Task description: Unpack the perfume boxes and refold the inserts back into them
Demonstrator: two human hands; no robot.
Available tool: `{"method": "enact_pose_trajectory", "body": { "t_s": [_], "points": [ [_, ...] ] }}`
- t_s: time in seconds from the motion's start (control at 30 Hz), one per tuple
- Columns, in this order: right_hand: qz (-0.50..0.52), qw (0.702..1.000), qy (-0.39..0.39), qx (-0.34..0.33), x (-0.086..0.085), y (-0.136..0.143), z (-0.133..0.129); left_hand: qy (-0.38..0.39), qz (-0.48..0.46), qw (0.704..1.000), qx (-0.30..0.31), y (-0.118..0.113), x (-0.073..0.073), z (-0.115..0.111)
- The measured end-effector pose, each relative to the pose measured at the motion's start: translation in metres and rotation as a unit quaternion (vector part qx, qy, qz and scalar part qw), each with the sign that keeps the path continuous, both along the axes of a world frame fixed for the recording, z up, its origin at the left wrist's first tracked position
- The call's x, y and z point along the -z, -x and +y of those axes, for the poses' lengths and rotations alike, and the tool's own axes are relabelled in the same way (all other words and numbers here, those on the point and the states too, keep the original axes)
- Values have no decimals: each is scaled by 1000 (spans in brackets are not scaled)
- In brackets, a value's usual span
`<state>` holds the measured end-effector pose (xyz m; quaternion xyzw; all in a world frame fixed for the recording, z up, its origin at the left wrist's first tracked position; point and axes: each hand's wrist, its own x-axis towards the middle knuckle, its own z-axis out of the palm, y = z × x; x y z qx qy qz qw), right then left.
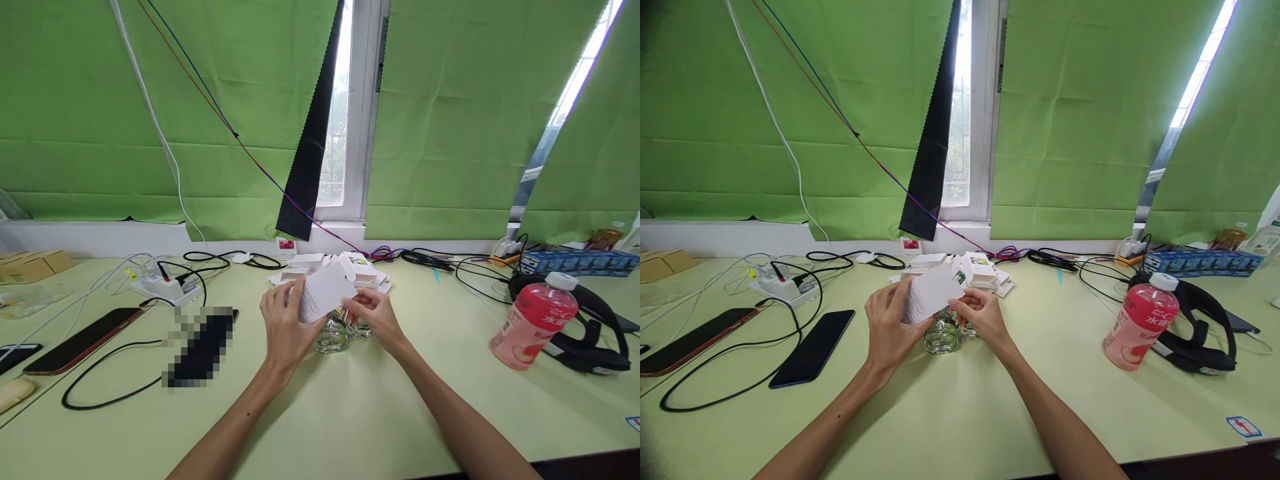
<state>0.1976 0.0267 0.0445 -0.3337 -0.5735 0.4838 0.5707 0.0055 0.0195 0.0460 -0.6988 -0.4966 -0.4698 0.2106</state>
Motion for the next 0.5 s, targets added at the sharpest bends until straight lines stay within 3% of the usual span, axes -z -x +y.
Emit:
{"method": "enact_pose_trajectory", "body": {
  "t_s": [0.5],
  "points": [
    [-16, 1000, -2, -25, 2, 4, -1, -8, 9, 1000, 19, 1, 4, 1]
  ]
}}
